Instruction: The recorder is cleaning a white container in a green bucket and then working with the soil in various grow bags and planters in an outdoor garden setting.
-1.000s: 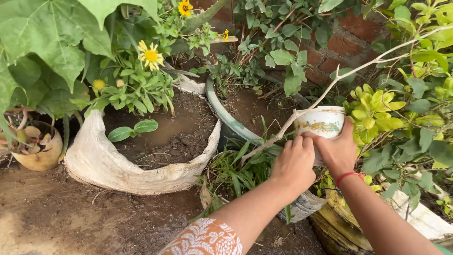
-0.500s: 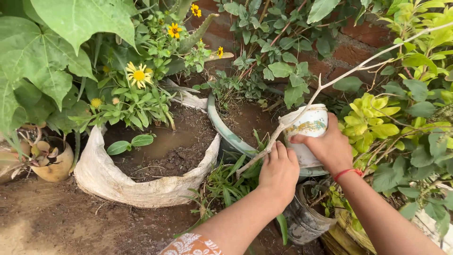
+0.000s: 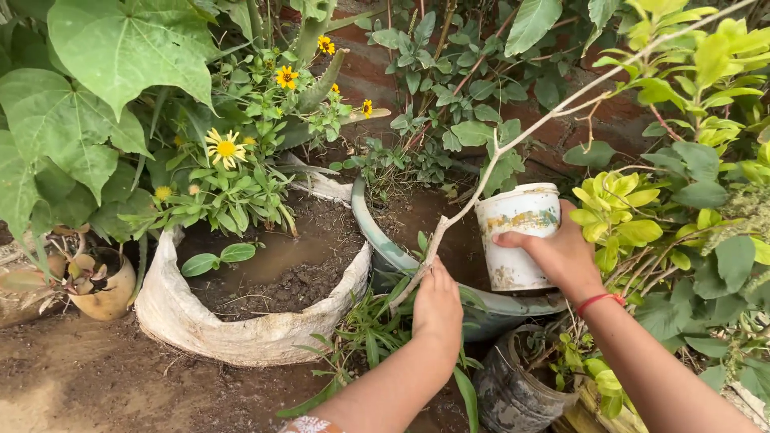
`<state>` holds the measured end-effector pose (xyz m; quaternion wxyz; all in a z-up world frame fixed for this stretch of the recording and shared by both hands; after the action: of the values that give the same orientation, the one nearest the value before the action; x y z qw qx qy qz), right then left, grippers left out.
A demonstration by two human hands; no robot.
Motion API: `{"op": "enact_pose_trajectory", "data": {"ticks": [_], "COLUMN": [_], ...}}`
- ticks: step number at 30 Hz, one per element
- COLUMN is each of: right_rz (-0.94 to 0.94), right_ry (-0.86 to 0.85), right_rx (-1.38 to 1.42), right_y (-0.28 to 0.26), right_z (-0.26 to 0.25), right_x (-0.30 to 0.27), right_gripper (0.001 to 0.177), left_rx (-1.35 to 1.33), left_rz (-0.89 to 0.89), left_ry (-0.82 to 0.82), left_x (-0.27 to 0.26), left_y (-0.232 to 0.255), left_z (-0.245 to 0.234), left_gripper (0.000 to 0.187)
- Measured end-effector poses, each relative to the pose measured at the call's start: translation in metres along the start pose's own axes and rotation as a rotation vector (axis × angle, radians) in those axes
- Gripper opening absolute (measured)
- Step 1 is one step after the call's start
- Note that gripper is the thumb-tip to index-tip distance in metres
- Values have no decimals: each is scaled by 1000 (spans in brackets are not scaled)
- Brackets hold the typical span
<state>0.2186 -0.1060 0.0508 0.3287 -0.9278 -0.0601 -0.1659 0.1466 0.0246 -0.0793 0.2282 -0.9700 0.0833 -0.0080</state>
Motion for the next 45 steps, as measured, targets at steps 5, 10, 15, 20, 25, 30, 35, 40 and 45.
{"op": "enact_pose_trajectory", "data": {"ticks": [5, 10, 15, 20, 25, 30, 35, 40, 45], "right_rz": [31, 43, 63, 65, 18, -81, -54, -8, -61], "right_ry": [-34, -74, -87, -85, -46, 21, 21, -25, 175], "right_rx": [-142, -197, -296, -300, -66, 143, 152, 342, 336], "right_y": [-1, -6, -7, -11, -4, -2, -3, -9, 27], "right_z": [2, 5, 15, 18, 21, 17, 16, 14, 15], "right_x": [-6, -10, -8, -8, 2, 4, 0, -15, -17], "right_gripper": [118, 123, 121, 120, 118, 114, 112, 102, 91], "left_rx": [204, 285, 267, 272, 311, 332, 350, 276, -423], "left_rz": [2, 9, 68, 48, 73, 95, 111, 145, 514], "left_ry": [-6, 12, -37, -7, 1, 26, 53, 261, 663], "left_x": [15, -6, -19, -17, -23, -24, -22, -16, -36], "left_y": [2, -13, -20, -20, -21, -19, -17, -11, -20], "left_z": [32, 20, 14, 21, 22, 23, 24, 27, 17], "left_gripper": [73, 66, 76, 76, 72, 69, 70, 70, 21]}}
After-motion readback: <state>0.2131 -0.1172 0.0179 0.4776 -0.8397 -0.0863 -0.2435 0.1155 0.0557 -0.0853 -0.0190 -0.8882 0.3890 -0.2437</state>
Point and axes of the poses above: each hand's wrist, its own x-axis towards the middle knuckle, its own z-axis out of the palm, y = z × x, the point moved 4 cm from there along x, towards the middle knuckle, and after that the axes turned 1 degree about z, right-handed, at the moved point
